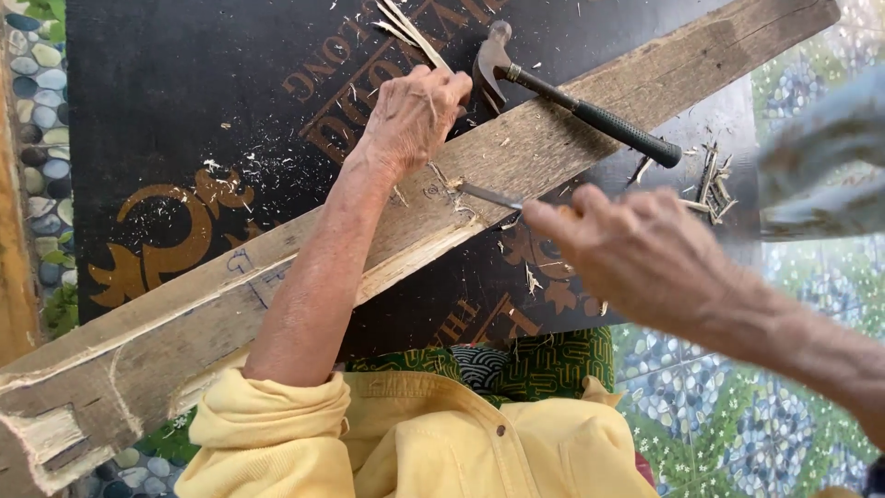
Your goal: Carving a decorative pattern into a wooden plank using a hammer and chisel while sitting on the floor.
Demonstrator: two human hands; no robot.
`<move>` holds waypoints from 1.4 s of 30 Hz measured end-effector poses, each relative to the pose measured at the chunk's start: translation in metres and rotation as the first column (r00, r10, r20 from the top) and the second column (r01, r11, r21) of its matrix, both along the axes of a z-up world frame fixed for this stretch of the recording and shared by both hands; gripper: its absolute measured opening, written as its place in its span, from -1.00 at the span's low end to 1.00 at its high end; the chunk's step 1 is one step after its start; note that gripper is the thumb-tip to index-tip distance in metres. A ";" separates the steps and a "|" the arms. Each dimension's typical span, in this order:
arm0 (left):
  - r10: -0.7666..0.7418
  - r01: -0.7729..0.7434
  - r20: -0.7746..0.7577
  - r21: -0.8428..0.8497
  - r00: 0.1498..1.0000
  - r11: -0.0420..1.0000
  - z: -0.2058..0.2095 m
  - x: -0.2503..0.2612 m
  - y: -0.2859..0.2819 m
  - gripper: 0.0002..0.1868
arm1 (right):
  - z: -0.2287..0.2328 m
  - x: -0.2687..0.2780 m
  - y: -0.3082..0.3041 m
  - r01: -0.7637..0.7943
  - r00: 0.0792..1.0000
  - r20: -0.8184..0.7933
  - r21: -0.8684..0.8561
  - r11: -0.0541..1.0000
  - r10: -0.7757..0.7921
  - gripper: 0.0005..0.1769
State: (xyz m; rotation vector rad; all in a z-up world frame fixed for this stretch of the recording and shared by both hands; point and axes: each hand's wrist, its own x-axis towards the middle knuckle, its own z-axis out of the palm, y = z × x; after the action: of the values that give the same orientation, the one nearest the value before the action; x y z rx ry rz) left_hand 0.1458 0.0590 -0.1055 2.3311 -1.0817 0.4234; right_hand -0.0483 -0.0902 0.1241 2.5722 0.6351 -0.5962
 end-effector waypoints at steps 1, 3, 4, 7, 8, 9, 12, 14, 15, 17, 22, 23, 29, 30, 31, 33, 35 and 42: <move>-0.036 0.036 -0.014 0.004 0.999 0.999 0.004 -0.002 0.002 -0.94 | -0.007 -0.009 0.000 0.006 0.999 0.050 0.039 0.999 -0.008 -0.57; -0.074 0.075 -0.031 0.007 0.997 0.997 0.011 -0.006 0.005 -0.91 | -0.024 -0.027 -0.001 0.014 0.995 0.098 0.078 0.997 -0.021 -0.56; -0.101 0.101 -0.048 0.007 0.994 0.995 0.014 -0.008 0.007 -0.90 | -0.033 -0.037 -0.003 0.050 0.987 0.145 0.108 0.993 -0.065 -0.51; -0.122 0.122 -0.053 0.009 0.991 0.992 0.020 -0.009 0.010 -0.88 | -0.063 -0.062 -0.003 0.108 0.971 0.199 0.144 0.984 -0.136 -0.42; -0.126 0.127 -0.049 0.014 0.991 0.992 0.021 -0.010 0.010 -0.88 | -0.073 -0.071 -0.002 0.142 0.965 0.201 0.151 0.978 -0.171 -0.39; -0.127 0.128 -0.043 0.015 0.991 0.992 0.019 -0.009 0.009 -0.88 | -0.079 -0.075 -0.002 0.142 0.963 0.207 0.153 0.978 -0.172 -0.39; -0.104 0.111 -0.077 0.092 0.992 0.990 0.017 -0.006 0.008 -0.98 | -0.093 -0.084 0.002 0.157 0.906 0.331 0.311 0.937 -0.262 -0.46; -0.121 0.125 -0.082 0.051 0.989 0.991 0.017 -0.007 0.008 -0.96 | -0.096 -0.088 0.006 0.229 0.879 0.291 0.437 0.870 -0.377 -0.50; -0.124 0.128 -0.081 0.053 0.989 0.990 0.013 -0.006 0.007 -0.96 | -0.100 -0.089 0.004 0.231 0.878 0.291 0.439 0.868 -0.381 -0.50; -0.098 0.100 -0.055 0.042 0.994 0.994 0.006 -0.003 0.006 -0.97 | -0.106 -0.090 0.000 0.143 0.837 0.292 0.700 0.700 -0.463 -0.59; -0.048 0.048 0.001 0.006 0.999 0.999 -0.009 0.003 0.001 -0.90 | -0.083 -0.068 -0.038 0.234 0.890 0.130 0.691 0.684 -0.436 -0.61; -0.053 0.053 0.002 -0.010 0.999 0.999 -0.011 0.004 0.001 -0.88 | -0.081 -0.063 -0.053 0.096 0.927 0.264 0.523 0.847 -0.268 -0.56; -0.025 0.026 0.058 -0.017 0.998 1.000 -0.015 0.002 -0.002 -0.82 | -0.024 -0.011 -0.041 -0.139 0.979 0.170 0.162 0.977 0.112 -0.46; -0.024 0.025 0.056 -0.018 0.998 1.000 -0.010 0.003 0.001 -0.82 | -0.023 -0.011 -0.036 -0.140 0.979 0.168 0.161 0.977 0.113 -0.46; -0.048 0.049 0.038 -0.012 0.998 0.999 -0.008 0.001 0.001 -0.85 | -0.023 -0.014 -0.031 -0.141 0.975 0.186 0.102 0.985 0.121 -0.47; -0.077 0.077 0.020 -0.008 0.997 0.997 -0.006 0.000 -0.001 -0.85 | -0.032 -0.029 -0.023 -0.137 0.971 0.205 0.041 0.990 0.126 -0.48; -0.043 0.043 0.025 0.005 0.999 0.999 -0.008 -0.001 -0.002 -0.82 | -0.051 -0.053 -0.013 0.142 0.971 0.153 0.246 0.959 -0.183 -0.54; -0.102 0.101 0.034 0.035 0.994 0.994 0.009 -0.006 0.003 -0.95 | -0.090 -0.082 -0.002 0.163 0.858 0.308 0.597 0.786 -0.412 -0.61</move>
State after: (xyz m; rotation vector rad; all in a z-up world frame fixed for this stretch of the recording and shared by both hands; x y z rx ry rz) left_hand 0.1394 0.0618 -0.0966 2.2934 -1.2270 0.4132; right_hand -0.1303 -0.0924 0.0346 3.2408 0.2665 0.1157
